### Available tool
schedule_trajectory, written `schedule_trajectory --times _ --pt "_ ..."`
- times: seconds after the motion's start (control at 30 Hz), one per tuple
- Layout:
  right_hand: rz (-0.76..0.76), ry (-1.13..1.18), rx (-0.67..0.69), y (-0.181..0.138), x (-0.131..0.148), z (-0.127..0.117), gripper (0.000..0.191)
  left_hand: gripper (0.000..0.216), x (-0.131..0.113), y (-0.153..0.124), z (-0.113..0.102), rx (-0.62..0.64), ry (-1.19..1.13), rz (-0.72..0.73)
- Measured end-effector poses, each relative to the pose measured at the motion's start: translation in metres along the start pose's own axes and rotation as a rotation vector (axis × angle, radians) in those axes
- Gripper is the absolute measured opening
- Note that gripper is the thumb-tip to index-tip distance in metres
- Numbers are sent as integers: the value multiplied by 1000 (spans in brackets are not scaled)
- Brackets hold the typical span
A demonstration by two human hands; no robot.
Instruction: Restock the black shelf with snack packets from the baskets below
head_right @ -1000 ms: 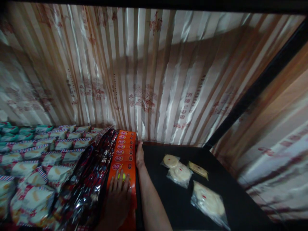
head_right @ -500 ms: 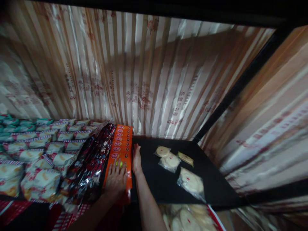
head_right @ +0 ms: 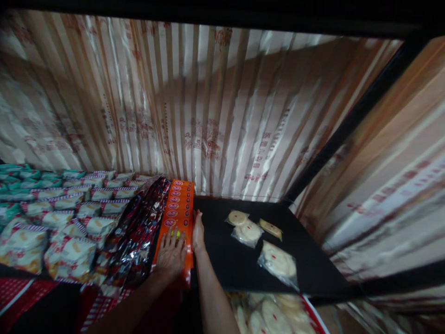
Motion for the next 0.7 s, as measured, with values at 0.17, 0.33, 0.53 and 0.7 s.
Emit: schedule_trajectory --times 0.17,0.33,0.53,0.7 --pt "-3 -19 -2 -1 1 0 81 43 -2 1 -3 5 -10 2" --pt "-8 -26 -5 -1 -1 1 81 43 0 2 -2 43 -12 -34" --pt "0 1 -27 -2 -1 2 80 44 1 2 -6 22 -8 -28" --pt "0 14 -27 -2 3 4 83 43 1 1 -8 2 -13 -24"
Point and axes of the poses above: each hand's wrist, its own y-axis towards the middle knuckle, its own z-axis out of the palm, x = y × z, the point moved 9 cm from there along y, towards the middle knuckle, and after that the axes turned 14 degrees about -y, right-handed, at the moved point
